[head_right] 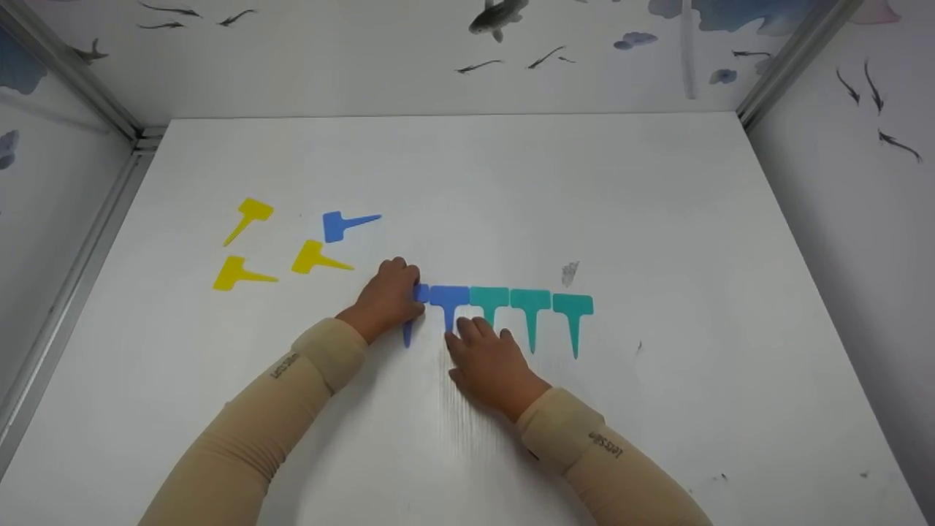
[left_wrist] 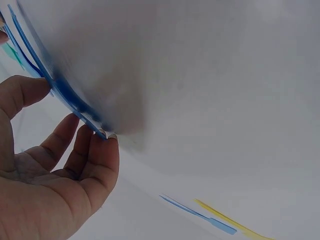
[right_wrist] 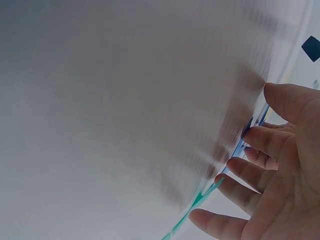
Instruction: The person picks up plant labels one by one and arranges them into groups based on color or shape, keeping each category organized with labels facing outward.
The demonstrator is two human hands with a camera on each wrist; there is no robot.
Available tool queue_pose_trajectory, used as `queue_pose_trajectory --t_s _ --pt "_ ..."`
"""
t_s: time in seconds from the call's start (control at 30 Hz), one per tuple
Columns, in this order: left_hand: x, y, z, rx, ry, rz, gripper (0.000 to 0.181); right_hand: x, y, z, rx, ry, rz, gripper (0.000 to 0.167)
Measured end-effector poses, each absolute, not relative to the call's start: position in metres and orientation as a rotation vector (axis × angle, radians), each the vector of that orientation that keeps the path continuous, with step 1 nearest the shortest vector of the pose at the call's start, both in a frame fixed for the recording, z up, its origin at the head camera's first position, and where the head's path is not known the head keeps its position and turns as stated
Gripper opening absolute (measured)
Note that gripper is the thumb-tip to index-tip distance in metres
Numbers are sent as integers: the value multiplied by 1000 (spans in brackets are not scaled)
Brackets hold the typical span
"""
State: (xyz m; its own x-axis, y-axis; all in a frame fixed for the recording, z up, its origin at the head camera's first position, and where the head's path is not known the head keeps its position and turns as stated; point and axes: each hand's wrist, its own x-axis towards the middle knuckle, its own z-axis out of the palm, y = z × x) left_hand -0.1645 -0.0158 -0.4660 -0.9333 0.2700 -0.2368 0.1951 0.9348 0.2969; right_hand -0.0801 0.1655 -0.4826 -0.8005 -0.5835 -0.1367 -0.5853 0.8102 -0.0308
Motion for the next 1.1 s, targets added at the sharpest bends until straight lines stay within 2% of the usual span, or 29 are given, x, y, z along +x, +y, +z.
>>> queue_pose_trajectory --t_s 0.4,0.7,1.1 --pt "-164 -16 -466 355 2828 380 41 -80 165 -480 -918 2838 32 53" --pt "-168 -14 -470 323 2776 391 49 -79 164 -480 -855 2812 -3 54" --pt "-168 -16 -472 340 2802 394 47 -80 165 -478 -889 2826 -5 54"
